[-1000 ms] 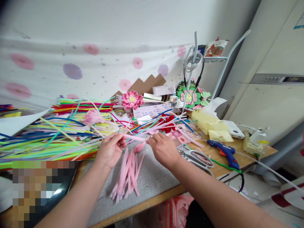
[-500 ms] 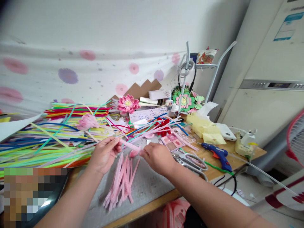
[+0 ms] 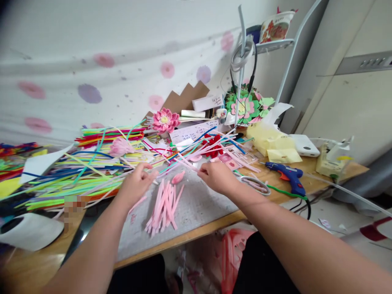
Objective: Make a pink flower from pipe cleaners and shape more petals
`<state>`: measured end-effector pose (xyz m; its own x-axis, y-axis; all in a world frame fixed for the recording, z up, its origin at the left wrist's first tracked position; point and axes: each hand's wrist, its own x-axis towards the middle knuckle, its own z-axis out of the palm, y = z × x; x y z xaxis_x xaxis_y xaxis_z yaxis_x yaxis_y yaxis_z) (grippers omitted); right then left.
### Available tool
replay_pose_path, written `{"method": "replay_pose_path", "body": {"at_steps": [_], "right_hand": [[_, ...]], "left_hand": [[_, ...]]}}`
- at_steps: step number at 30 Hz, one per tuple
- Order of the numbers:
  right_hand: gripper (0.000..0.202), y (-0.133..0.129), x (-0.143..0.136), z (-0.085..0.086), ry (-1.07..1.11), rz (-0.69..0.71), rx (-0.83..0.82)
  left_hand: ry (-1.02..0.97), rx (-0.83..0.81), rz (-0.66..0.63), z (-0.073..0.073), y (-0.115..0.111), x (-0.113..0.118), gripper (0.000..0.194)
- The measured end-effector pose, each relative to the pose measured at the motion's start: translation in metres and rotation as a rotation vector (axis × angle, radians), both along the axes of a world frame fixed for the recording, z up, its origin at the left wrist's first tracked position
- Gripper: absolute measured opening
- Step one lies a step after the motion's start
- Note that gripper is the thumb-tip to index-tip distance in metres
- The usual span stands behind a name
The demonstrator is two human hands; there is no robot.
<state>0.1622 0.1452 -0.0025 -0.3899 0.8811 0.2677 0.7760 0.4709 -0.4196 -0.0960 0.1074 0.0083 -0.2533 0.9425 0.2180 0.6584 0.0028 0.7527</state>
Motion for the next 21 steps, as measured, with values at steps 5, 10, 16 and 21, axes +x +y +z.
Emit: {"method": "replay_pose_path", "body": {"at_steps": [5,10,16,21], "right_hand": [[0.023,0.004,0.014,0.008,0.112,0.038,0.037],[0.016,0.003,0.026,0.014,0.239,0.036,0.01],[0.015,-0.005,0.047,0.021,0.562,0.056,-0.175],[0.023,-0.017,0.057,0.023,0.94,0.195,-0.397]], "left_hand": [[0.561,-0.245,-0.066,-0.006,-0.025,0.024,0.084],[0.526,-0.269,-0.125,-0.019,-0.028,0.046,0.081],[0.286,-0.21,-0.04,-0.025,-0.037,0.036,0.065],[-0.005,-0.227,-0.069,-0.014,-0.052,0.034,0.019]]}}
